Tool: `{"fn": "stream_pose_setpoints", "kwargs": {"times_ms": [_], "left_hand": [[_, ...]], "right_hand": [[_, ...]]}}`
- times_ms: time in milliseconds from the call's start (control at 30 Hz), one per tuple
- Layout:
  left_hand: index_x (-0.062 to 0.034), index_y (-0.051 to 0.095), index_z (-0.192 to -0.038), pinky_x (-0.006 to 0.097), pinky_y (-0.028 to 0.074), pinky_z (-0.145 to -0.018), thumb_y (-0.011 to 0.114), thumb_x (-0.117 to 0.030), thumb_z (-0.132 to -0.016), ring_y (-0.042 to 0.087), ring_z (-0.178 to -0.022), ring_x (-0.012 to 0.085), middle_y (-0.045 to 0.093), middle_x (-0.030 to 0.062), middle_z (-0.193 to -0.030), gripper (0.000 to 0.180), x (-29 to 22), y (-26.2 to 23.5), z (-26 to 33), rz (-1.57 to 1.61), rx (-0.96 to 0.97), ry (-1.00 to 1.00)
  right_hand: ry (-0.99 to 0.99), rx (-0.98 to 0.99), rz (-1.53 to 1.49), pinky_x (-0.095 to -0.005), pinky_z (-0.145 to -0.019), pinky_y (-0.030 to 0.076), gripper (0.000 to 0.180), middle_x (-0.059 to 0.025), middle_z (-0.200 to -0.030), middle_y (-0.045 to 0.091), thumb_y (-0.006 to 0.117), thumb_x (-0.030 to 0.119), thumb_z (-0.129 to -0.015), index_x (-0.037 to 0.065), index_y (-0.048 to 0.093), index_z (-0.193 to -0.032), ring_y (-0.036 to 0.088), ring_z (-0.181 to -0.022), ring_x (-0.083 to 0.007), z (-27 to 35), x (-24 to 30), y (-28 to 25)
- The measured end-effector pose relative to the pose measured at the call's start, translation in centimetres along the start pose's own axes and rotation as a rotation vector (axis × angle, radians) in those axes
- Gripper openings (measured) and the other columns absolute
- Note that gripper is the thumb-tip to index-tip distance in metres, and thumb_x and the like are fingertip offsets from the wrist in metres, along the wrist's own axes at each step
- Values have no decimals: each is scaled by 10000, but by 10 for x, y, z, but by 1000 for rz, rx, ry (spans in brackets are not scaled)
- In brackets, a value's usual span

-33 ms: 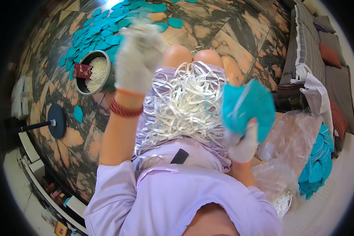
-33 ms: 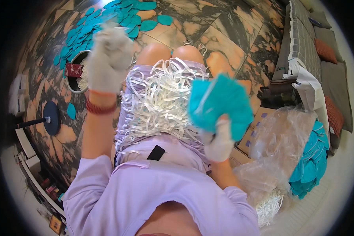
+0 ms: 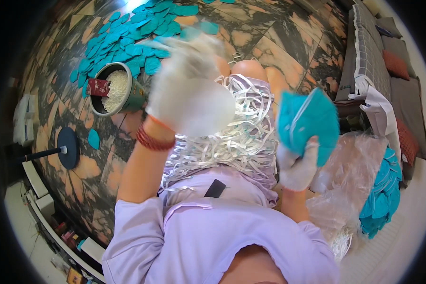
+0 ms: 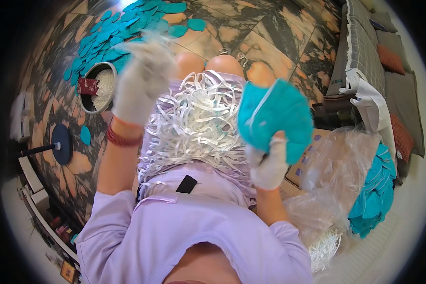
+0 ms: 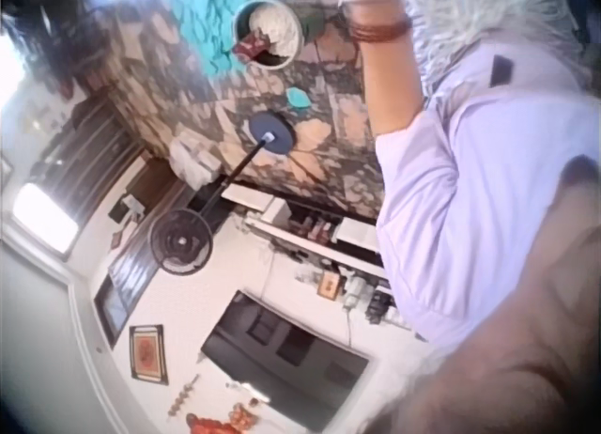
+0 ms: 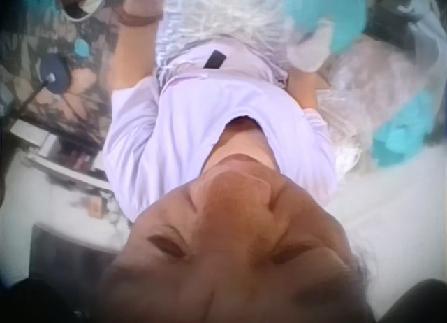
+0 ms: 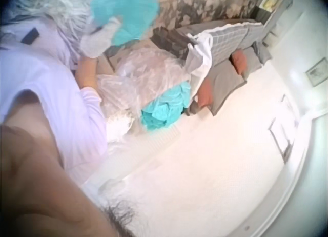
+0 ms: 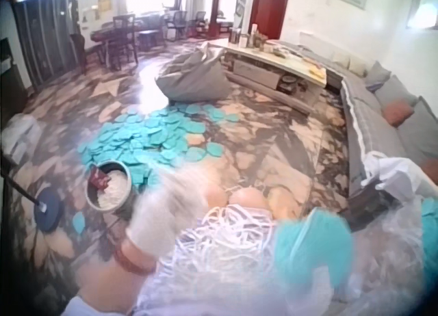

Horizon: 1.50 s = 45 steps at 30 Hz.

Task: The person threads white elastic strips through blue fabric mask components by hand while sitting on a tiled floor.

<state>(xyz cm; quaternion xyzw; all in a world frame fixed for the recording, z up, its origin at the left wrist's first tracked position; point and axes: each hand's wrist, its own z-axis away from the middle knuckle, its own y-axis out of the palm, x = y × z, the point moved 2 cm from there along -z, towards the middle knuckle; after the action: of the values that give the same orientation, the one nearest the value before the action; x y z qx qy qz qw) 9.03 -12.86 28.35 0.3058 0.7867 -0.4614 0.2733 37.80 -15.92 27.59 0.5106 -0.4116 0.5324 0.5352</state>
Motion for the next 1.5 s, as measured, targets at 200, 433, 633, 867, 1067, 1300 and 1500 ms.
{"fn": "stream_pose_setpoints", "kwargs": {"times_ms": [200,433,633,867,1067,1300,1500], "left_hand": [[-58,585,-1111,428,526,-725,677,-293,-810,665,-831,356,673,182,-931,393,-90,9,40,-71,736,33],[-84,542,-1292,344,517,-696,698,-216,-818,670,-860,244,666,124,-1086,517,-64,-33,9,-114,341,2],[32,419,-1384,182,466,-659,631,-251,-894,579,-804,75,635,56,-1024,604,-49,-19,-8,668,228,-495],[2,582,-1166,213,492,-665,690,-136,-845,602,-769,80,647,39,-881,366,-35,2,-19,909,297,-691],[-9,582,-1097,271,505,-781,668,0,-800,607,-886,137,641,58,-967,309,42,-14,-2,834,-100,-564],[-196,571,-912,190,308,-405,632,-202,-914,440,-523,73,618,28,-874,61,117,-31,-42,1448,-355,-965],[-222,562,-911,149,302,-404,684,-185,-889,473,-515,53,552,-57,-767,130,200,-1,-6,1245,-280,-1384]], "right_hand": [[-51,124,-354,-258,-434,229,338,43,-573,411,445,394,-998,141,481,-778,319,-444,-77,-53,15,8],[-37,271,-440,-266,-459,240,349,36,-656,398,476,421,-992,86,571,-984,331,-494,-96,-66,9,26],[148,208,-255,-220,-506,358,82,30,-726,527,609,160,-919,97,565,-889,456,-550,-63,-57,24,59],[-81,487,33,-296,-805,511,395,-37,-1074,651,752,159,-826,55,607,-1178,596,-961,-132,-94,7,86],[-150,942,685,-361,-646,490,195,-92,-807,644,635,195,-858,120,617,-1036,643,-746,-258,-74,-7,105],[-521,1478,842,-390,-579,502,182,-111,-815,626,581,177,-838,129,606,-1012,645,-748,-274,-43,-27,82],[-113,1350,837,-352,-569,504,247,-42,-970,639,595,276,-881,156,641,-1091,665,-836,-247,-106,65,79]]}}
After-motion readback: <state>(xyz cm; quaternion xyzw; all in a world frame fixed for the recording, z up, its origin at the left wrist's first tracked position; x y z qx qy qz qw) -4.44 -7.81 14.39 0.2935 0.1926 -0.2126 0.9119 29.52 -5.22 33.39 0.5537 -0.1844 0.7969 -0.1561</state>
